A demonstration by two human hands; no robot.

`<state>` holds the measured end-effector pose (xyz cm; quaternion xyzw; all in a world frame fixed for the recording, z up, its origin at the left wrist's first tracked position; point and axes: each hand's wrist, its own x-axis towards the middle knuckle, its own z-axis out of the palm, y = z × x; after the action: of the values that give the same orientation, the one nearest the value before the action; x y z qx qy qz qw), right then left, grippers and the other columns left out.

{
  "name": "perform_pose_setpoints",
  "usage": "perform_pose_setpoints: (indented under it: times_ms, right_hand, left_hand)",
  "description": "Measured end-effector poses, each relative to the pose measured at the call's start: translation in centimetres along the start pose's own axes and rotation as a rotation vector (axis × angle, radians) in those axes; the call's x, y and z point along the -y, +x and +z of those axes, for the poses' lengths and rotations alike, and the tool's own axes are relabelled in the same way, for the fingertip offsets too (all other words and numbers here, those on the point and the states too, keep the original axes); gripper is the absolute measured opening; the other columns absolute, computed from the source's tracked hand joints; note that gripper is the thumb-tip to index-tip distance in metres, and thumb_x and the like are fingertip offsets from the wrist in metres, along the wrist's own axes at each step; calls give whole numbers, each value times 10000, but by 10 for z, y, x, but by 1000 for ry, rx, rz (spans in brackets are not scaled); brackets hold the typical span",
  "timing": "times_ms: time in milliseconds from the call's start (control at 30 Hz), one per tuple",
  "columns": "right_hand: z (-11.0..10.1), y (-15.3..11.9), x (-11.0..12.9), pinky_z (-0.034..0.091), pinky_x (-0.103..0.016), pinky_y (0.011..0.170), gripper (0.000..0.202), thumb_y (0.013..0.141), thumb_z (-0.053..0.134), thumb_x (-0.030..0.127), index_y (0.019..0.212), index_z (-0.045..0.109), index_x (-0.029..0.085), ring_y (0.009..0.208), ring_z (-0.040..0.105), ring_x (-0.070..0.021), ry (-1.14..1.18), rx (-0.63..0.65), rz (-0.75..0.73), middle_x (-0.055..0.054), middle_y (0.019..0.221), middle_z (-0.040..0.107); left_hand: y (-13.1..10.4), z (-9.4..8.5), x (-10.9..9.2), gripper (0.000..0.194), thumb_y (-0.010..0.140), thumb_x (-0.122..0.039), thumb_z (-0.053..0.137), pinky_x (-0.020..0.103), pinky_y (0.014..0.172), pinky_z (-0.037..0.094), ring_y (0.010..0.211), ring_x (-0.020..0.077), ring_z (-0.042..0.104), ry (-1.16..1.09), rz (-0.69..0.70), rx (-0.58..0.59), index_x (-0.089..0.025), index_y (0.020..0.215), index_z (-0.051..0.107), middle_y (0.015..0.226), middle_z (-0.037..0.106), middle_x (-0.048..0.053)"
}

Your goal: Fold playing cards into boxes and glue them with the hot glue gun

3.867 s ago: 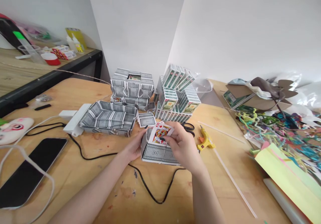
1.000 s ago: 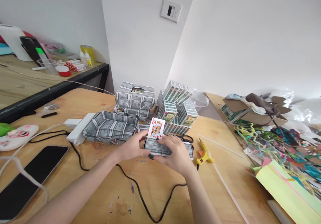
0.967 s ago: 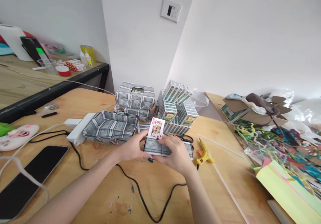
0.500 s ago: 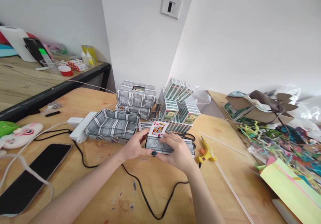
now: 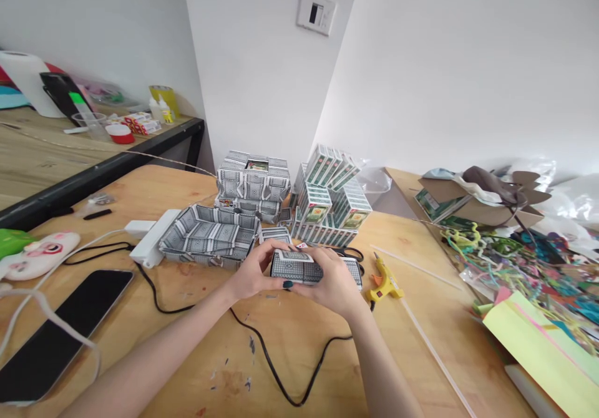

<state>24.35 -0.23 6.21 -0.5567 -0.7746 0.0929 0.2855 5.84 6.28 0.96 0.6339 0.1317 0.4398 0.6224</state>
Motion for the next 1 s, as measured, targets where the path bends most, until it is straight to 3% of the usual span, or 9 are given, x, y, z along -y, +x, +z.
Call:
perform_pose_setpoints:
  times_ms: [167,333,600,833,1000]
  right_hand:
    - [-1,0,3,490,-363,822,625,583,761,325,1127,476,213,971,609,-233,81,1,149,-67,1062,635]
    - [0,2,1,468,-403,891,543,619,753,361,1101,565,197,1030,602,-262,33,29,28,-91,1082,657]
    - [2,2,-6,481,-408,918,508,658,743,403,1096,621,178,1082,602,-275,-22,-28,-164,-137,1182,635]
    - [0,1,-9,476,-418,935,567,661,729,441,1124,609,138,1087,597,-275,-19,0,-208,-157,1182,630]
    - [-3,1,-3,450,-444,947,612,638,724,408,1171,556,158,1109,571,-287,-52,100,-167,-143,1203,608]
  left_hand:
    - [-1,1,2,545,603,-223,799,337,840,425,965,220,560,-16,-40,-22,-176,1066,515,1039,585,78]
    - [-1,2,1,511,602,-240,797,364,873,421,987,225,556,-3,-10,-36,-187,1029,522,1081,568,85]
    - [-2,0,3,503,589,-266,809,402,917,410,1052,252,546,71,80,-38,-196,998,526,1080,575,100]
    - [-6,-7,4,470,588,-262,801,411,911,435,1047,266,592,348,229,12,-190,971,539,1119,626,134]
    - [-9,-6,3,453,572,-291,799,389,860,479,980,265,639,575,319,-33,-198,939,549,1077,668,134]
